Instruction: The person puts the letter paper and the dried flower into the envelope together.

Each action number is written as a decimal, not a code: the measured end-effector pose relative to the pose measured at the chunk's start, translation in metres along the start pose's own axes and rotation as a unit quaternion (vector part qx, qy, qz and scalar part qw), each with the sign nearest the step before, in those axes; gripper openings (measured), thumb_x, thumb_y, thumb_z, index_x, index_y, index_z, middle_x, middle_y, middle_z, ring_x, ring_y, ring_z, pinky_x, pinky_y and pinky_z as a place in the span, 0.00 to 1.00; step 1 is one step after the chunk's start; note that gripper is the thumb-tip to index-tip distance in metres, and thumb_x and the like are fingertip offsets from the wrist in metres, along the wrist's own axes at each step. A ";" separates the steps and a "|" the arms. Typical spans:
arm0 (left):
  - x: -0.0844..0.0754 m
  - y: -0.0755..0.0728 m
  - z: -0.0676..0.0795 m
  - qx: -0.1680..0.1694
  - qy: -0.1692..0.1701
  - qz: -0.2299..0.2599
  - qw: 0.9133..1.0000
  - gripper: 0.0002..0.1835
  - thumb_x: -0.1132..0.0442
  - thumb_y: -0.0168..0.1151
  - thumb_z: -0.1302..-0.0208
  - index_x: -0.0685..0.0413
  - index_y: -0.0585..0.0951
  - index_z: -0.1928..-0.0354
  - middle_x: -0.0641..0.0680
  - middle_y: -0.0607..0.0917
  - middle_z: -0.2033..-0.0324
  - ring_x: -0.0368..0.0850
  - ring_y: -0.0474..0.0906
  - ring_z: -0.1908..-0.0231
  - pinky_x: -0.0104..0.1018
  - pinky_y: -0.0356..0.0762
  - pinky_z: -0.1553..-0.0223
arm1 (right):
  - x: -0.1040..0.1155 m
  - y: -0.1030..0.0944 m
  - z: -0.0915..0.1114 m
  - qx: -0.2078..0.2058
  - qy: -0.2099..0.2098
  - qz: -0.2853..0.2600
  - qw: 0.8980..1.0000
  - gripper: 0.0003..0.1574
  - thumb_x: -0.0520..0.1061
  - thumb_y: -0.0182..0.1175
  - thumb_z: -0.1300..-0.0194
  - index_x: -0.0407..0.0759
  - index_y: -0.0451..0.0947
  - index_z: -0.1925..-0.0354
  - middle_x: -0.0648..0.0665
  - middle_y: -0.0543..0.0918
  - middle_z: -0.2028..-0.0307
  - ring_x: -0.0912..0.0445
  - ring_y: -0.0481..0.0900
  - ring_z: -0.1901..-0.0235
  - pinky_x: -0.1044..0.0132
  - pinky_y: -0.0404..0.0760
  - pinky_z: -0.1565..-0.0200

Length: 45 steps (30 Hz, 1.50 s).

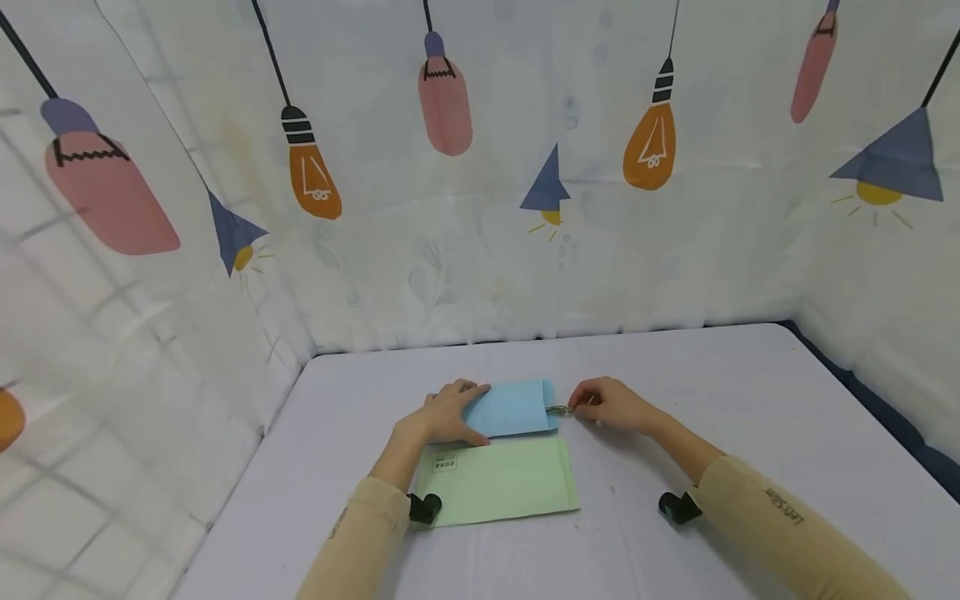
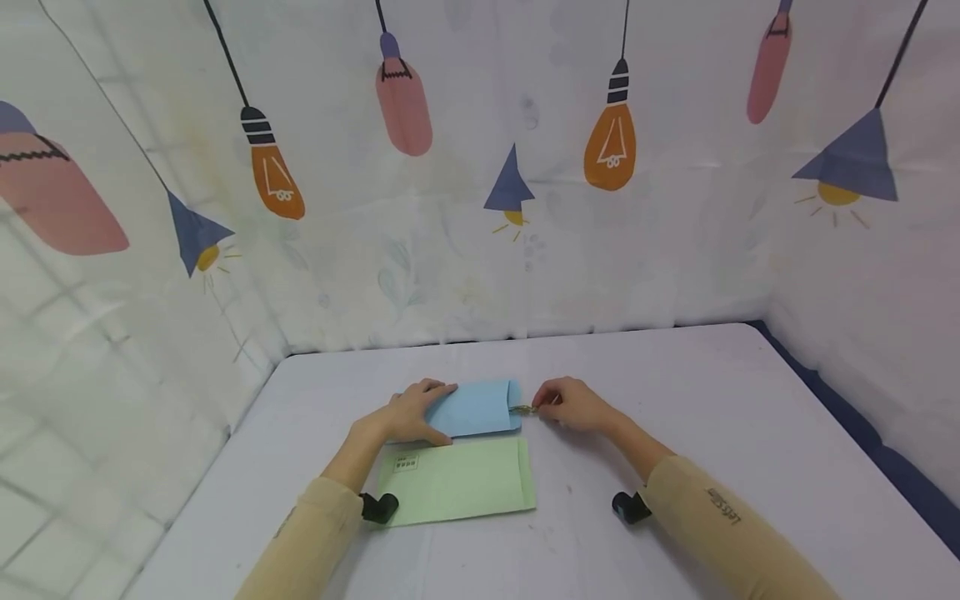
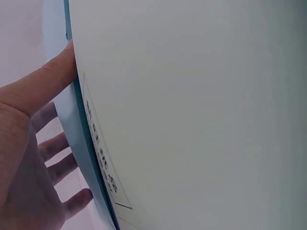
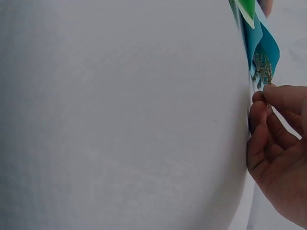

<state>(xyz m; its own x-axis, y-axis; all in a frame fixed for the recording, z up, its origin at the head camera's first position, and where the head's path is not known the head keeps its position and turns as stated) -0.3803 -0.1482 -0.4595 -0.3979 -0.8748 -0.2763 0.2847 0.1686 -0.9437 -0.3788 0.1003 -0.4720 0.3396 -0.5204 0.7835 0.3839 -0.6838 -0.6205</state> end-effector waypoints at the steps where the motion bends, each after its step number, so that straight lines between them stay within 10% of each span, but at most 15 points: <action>1: 0.000 0.001 0.000 0.001 0.001 0.002 1.000 0.53 0.35 0.72 0.54 0.37 0.58 0.26 0.51 0.60 0.31 0.53 0.55 0.32 0.61 0.52 0.39 | 0.000 0.001 0.000 0.001 -0.001 0.000 1.000 0.05 0.39 0.60 0.35 0.45 0.81 0.60 0.50 0.80 0.65 0.54 0.76 0.68 0.61 0.78 0.67; 45: 0.000 -0.002 -0.005 -0.007 0.010 0.000 1.000 0.54 0.34 0.72 0.55 0.38 0.59 0.26 0.51 0.61 0.32 0.52 0.55 0.33 0.61 0.54 0.41 | 0.013 0.015 -0.015 0.038 -0.013 -0.018 0.999 0.02 0.39 0.63 0.36 0.42 0.79 0.63 0.50 0.81 0.69 0.56 0.75 0.71 0.64 0.76 0.69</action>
<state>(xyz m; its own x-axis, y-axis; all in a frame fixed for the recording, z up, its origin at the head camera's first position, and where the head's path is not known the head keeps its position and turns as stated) -0.3850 -0.1469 -0.4581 -0.4158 -0.8650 -0.2808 0.2737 0.1755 -0.9457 -0.3817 0.0754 -0.4709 0.3467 -0.4823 0.8045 0.4606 -0.6596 -0.5939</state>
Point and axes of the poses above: each hand's wrist, its own z-axis away from the middle knuckle, its own y-axis out of the palm, x = y × z, the point moved 9 cm from there along -z, towards the middle knuckle
